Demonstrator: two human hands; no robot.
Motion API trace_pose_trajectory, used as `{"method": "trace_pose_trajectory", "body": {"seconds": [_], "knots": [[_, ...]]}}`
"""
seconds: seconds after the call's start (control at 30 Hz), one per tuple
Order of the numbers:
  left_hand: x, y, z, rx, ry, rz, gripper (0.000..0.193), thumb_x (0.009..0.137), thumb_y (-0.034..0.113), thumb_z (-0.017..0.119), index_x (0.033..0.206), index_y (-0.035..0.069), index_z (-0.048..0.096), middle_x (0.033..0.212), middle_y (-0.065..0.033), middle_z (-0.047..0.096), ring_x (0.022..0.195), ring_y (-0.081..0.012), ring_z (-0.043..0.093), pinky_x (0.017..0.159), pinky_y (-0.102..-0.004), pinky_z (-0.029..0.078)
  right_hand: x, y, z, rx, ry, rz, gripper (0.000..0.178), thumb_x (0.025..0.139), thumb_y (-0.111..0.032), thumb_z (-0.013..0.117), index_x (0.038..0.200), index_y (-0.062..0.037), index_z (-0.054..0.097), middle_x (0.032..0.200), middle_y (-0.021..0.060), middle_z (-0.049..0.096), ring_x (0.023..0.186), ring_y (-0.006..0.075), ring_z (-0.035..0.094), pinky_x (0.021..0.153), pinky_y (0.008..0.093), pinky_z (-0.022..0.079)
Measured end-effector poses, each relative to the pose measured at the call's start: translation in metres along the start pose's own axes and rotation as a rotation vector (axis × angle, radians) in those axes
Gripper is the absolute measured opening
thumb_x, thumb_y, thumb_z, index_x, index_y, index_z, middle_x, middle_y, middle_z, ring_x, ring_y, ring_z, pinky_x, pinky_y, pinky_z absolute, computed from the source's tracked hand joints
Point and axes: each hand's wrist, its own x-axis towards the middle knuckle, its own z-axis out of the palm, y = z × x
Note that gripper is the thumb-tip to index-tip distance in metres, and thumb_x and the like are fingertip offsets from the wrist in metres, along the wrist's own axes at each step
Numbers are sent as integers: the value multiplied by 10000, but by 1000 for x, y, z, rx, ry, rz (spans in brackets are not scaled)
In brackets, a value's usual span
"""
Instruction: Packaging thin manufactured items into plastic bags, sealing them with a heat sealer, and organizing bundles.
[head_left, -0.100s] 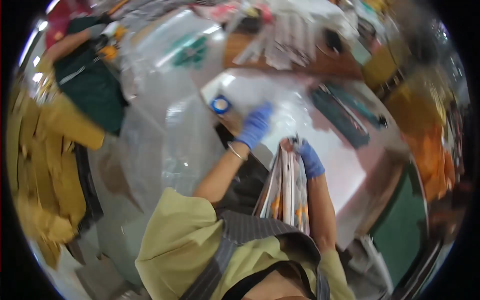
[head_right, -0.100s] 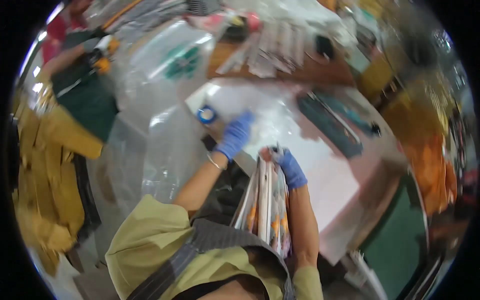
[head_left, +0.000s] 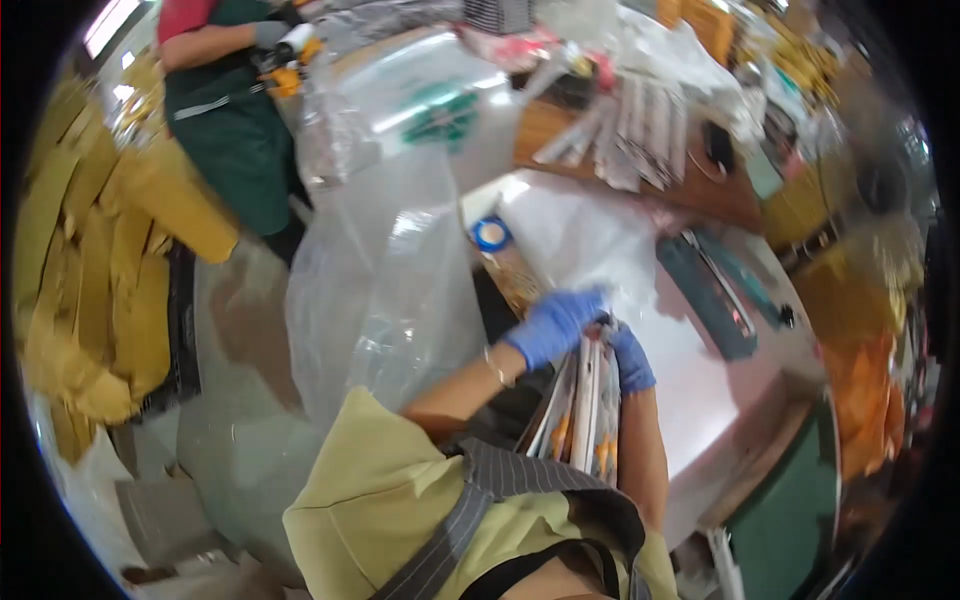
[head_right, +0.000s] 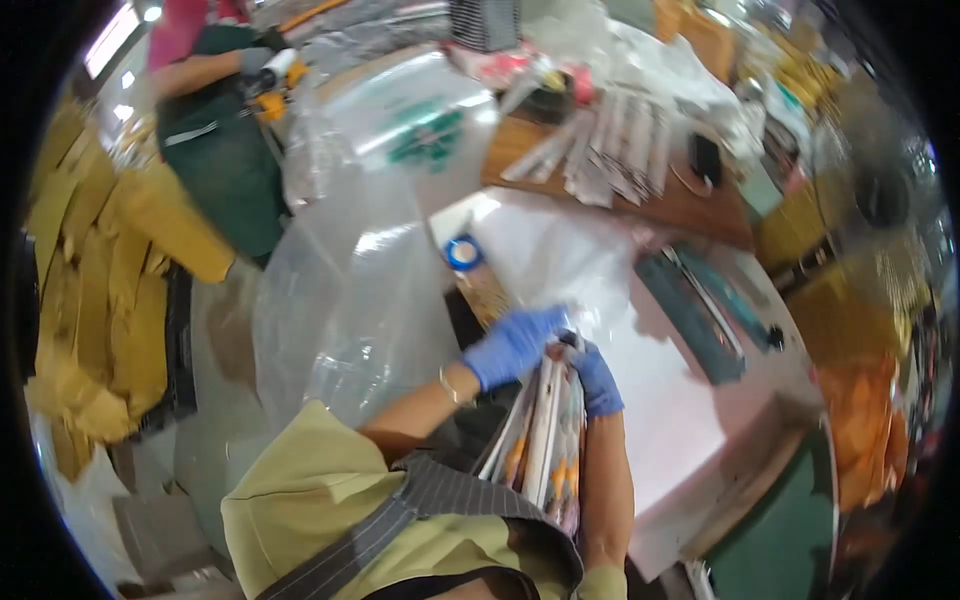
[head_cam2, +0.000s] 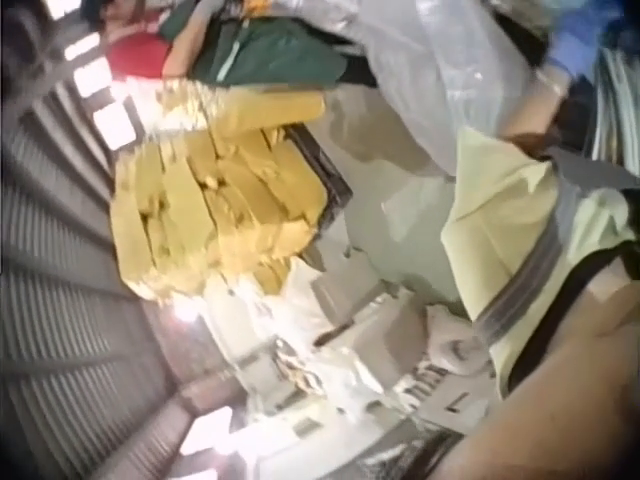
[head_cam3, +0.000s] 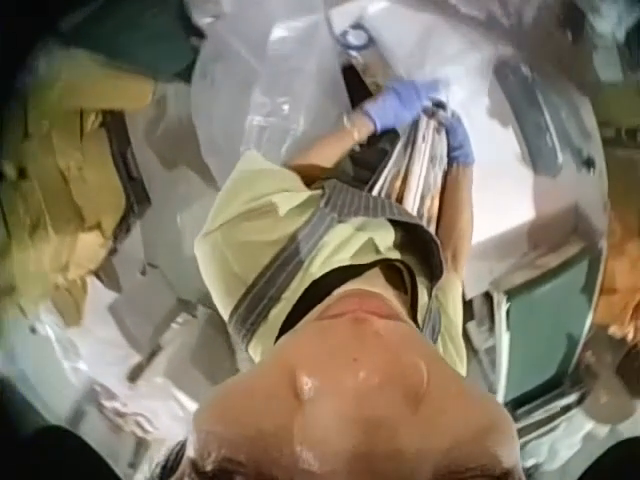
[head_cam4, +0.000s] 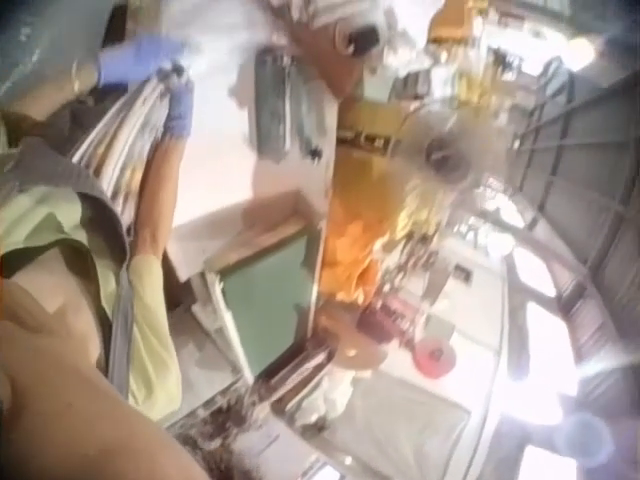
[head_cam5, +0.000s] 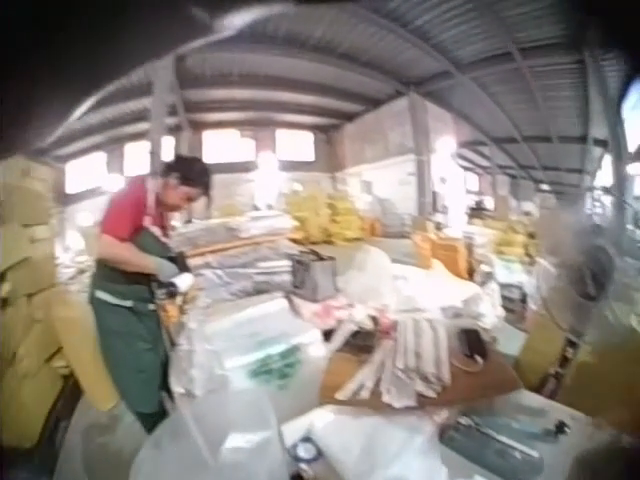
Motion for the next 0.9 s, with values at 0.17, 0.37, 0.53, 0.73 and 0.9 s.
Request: {"method": "trace_pose_trajectory", "body": {"seconds": [0.17,0.37,0.53,0.73,0.9], "knots": [[-67,42,-8,144,104,-43,309,869,162,405,1155,61,466,931,-177,576,623,-280,590,524,-364,470,9,41,-33,-53,-55,-168,345,815,-162,548,1090,38,487,961,106,559,809,180,554,710,276,471],[-51,12,128,-1610,-55,-884,260,870,155,395,978,13,583,874,-98,595,773,-173,558,756,-320,447,-85,-4,-19,465,168,-65,480,853,-258,504,1238,-10,363,1101,165,510,965,243,539,852,383,456],[-38,40,132,-1681,-348,-768,272,868,155,402,904,-13,612,840,-116,610,732,-184,568,713,-329,467,-98,23,-95,145,562,-283,448,865,-281,468,1212,-9,391,1104,153,500,963,236,519,840,352,445],[-1,6,177,-1845,-691,-829,262,863,147,402,870,-2,617,798,-110,618,654,-217,574,647,-365,476,-101,31,-48,31,792,-257,385,881,-293,415,1135,-9,470,1032,124,528,905,211,513,790,311,452],[-102,54,141,-695,-577,-539,243,827,182,450,918,-5,576,898,-168,613,791,-229,541,725,-374,422,-217,85,38,670,1035,-148,406,872,-368,430,1062,-23,528,881,103,576,814,208,551,775,305,459]]}}
